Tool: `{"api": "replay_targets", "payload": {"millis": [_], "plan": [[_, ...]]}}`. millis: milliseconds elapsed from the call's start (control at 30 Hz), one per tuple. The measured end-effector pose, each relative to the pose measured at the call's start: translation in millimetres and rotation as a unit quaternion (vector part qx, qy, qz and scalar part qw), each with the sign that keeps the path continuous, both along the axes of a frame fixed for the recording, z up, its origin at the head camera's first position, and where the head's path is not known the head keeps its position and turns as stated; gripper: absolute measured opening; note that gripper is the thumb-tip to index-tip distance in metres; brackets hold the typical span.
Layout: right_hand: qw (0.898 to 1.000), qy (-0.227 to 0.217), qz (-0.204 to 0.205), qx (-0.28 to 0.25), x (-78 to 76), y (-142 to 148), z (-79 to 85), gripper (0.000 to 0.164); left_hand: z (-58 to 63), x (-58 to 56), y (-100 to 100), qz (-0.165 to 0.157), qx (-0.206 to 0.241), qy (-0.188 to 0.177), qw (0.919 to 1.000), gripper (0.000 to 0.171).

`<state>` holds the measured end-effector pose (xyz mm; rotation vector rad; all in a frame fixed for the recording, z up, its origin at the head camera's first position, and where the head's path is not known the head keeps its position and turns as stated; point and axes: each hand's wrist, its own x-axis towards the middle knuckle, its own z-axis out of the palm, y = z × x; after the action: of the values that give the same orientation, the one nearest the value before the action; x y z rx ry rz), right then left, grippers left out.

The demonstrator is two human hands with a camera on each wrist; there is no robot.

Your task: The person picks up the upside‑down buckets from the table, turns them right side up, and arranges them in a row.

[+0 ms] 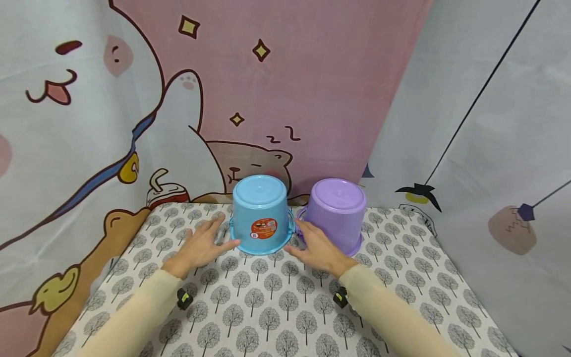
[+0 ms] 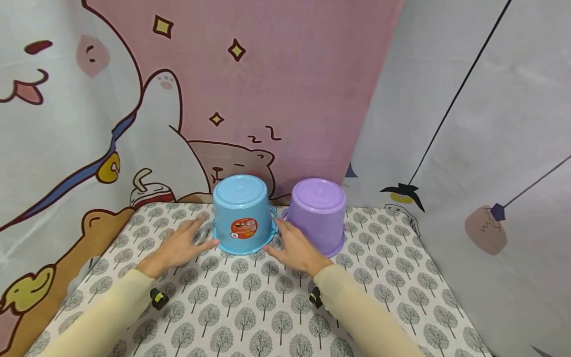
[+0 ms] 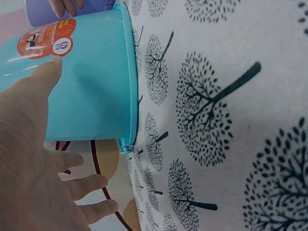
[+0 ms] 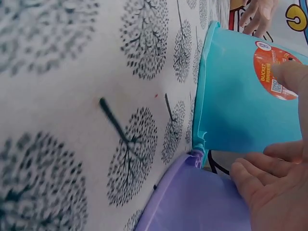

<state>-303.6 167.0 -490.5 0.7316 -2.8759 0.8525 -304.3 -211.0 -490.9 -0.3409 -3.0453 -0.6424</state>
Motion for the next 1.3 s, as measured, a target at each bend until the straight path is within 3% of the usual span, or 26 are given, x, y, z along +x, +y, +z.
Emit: {"api": "replay_targets", "payload": {"millis": [233, 733, 1300], "plan": [[1.0, -0.001, 0.009, -0.02, -8.7, -13, -1.7, 0.102, -8.4, -7.7, 3, -0.005, 0.009, -0.006, 0.9999, 0.119], [0.999, -0.037, -0.027, -0.018, -25.9, -25, -15.6, 0.109, -14.5, -19.8, 15, -0.014, 0.055, -0.033, 0.9978, 0.12], [0.995, -0.052, -0.038, -0.07, -26.3, -31, -24.9, 0.111, -26.0, -22.3, 14, -0.034, 0.096, -0.046, 0.9937, 0.117]]}}
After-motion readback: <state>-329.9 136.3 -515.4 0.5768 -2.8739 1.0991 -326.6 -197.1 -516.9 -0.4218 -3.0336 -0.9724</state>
